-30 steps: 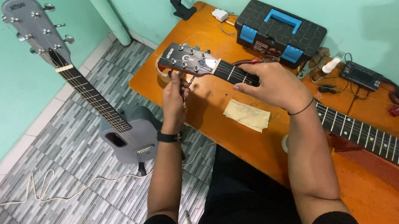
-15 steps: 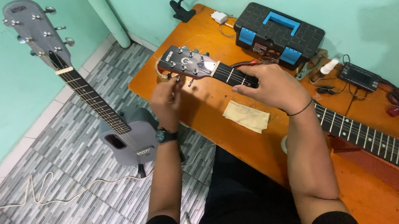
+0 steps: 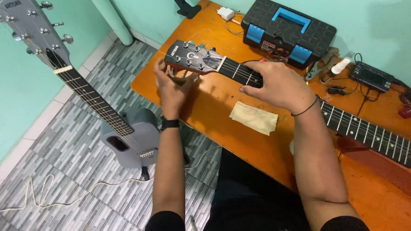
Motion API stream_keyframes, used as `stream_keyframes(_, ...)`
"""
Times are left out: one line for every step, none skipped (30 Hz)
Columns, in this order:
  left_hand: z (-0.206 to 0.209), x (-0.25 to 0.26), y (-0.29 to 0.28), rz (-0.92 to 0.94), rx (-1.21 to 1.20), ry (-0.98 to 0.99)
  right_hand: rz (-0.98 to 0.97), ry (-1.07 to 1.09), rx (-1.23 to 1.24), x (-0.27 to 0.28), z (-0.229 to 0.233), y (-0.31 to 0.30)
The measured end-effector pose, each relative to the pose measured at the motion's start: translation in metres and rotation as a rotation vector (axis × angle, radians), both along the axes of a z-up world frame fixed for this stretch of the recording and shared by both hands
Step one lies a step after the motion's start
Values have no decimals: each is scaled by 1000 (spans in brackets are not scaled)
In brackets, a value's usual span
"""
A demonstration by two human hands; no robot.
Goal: The person threads a new guitar string through the tuning peg on the headstock of an acoustic guitar. They pull the string taut and wind it around the tuning post to secure it, repeating the process for multiple strings.
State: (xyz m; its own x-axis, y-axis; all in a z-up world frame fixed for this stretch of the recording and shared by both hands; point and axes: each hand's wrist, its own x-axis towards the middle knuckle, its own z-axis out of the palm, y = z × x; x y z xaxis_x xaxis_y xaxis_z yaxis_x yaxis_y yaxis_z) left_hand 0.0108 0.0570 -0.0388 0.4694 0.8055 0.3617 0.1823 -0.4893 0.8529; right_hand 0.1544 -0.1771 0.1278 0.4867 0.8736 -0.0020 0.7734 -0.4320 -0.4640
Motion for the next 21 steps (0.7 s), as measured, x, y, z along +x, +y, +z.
stream_keyframes(16,1,-14,-36,-108,12,-3,18,-25,-4,4,0)
stream_keyframes(32,1,-28,-72,-216,24,-6,36,-50,-8,8,-1)
stream_keyframes(26,4,-29,-71,-220,21,-4,34,-54,-7,4,1)
stream_keyframes(20,6,-31,-82,-264,1,-11,37,-67,-5,0,2)
stream_keyframes(15,9,-32,-92,-306,-20,-16,40,-79,-4,-3,4)
stream_keyframes(12,8,-33,-90,-308,-22,-13,37,-81,-4,-4,5)
stream_keyframes(8,7,-34,-125,-299,-109,-26,31,-102,-5,-5,6)
stream_keyframes(5,7,-35,-161,-290,-196,-38,25,-123,-5,-5,6)
stream_keyframes(5,5,-35,-158,-291,-198,-35,24,-125,-3,-10,9)
stream_keyframes(4,2,-35,-154,-258,-202,-32,31,-138,0,-15,11)
stream_keyframes(4,1,-36,-153,-227,-205,-31,39,-152,2,-20,13)
stream_keyframes(2,0,-35,-154,-228,-205,-31,39,-153,-2,-17,14)
stream_keyframes(0,1,-35,-133,-217,-203,-34,58,-172,-6,-13,15)
stream_keyframes(-4,2,-34,-112,-205,-202,-38,78,-190,-9,-11,16)
stream_keyframes(1,-1,-35,-111,-219,-203,-38,77,-204,-5,-15,17)
stream_keyframes(5,-4,-36,-101,-193,-180,-36,75,-193,-1,-20,18)
stream_keyframes(10,-7,-34,-88,-163,-162,-28,68,-178,4,-23,22)
stream_keyframes(6,-7,-32,-82,-171,-169,-24,61,-187,1,-21,22)
stream_keyframes(2,-8,-29,-90,-139,-164,-33,63,-201,-1,-18,24)
stream_keyframes(-2,-9,-26,-98,-107,-159,-42,65,-215,-4,-16,26)
stream_keyframes(-7,-9,-24,-91,-114,-160,-35,64,-223,-4,-16,27)
